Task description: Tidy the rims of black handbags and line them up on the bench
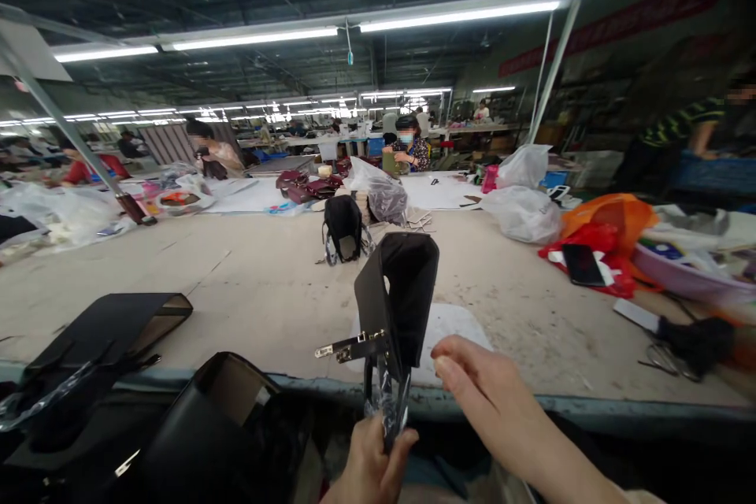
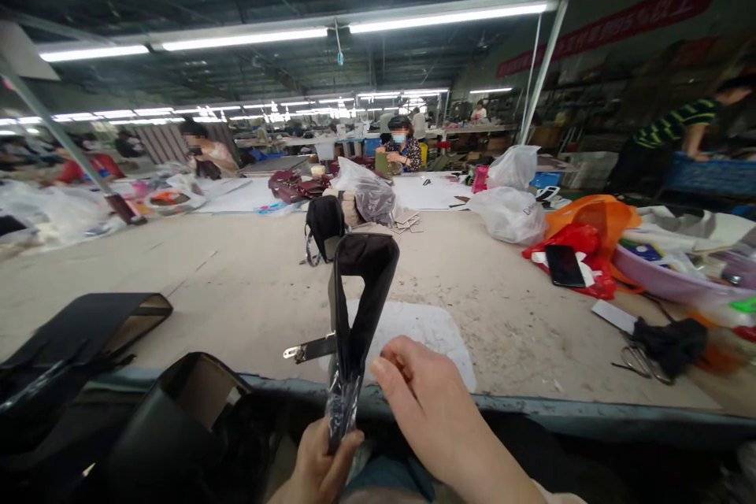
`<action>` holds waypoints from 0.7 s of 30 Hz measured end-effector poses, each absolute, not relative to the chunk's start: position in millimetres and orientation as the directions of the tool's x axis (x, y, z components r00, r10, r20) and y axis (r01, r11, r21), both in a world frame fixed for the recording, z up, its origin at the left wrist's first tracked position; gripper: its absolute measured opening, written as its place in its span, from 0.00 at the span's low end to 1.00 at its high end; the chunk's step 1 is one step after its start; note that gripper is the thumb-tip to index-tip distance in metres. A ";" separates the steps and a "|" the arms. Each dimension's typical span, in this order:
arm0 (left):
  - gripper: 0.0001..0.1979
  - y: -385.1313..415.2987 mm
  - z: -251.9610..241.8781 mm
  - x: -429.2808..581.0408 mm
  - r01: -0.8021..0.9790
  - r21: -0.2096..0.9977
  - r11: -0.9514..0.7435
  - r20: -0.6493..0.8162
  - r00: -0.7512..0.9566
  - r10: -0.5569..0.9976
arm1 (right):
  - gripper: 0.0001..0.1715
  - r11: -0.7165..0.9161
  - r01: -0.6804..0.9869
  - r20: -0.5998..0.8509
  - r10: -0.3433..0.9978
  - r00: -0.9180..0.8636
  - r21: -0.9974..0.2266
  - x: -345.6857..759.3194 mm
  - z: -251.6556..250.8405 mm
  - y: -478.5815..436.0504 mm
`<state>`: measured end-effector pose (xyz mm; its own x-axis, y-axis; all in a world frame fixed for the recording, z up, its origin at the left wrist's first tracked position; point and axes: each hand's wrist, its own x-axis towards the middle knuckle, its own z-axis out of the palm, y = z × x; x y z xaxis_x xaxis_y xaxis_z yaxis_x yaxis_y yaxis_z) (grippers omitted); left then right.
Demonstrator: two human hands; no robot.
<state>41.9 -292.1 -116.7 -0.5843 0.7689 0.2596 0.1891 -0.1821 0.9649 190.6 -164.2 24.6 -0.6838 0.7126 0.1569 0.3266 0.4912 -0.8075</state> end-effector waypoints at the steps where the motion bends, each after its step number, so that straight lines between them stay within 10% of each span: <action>1: 0.08 -289.5 -118.2 41.2 0.260 0.943 -0.208 0.320 -0.534 0.782 | 0.21 0.524 0.376 0.163 0.720 -0.674 -0.764 185.6 27.6 -164.8; 13: 0.08 -276.8 -121.5 32.6 0.546 0.785 -0.294 0.477 -0.229 0.849 | 0.23 0.575 0.479 0.196 0.752 -0.630 -0.664 171.1 5.0 -153.6; 21: 0.04 -299.1 -111.4 18.7 0.316 0.928 -0.199 0.362 -0.628 0.689 | 0.25 0.461 0.264 0.136 0.669 -0.731 -0.847 151.1 -3.8 -153.2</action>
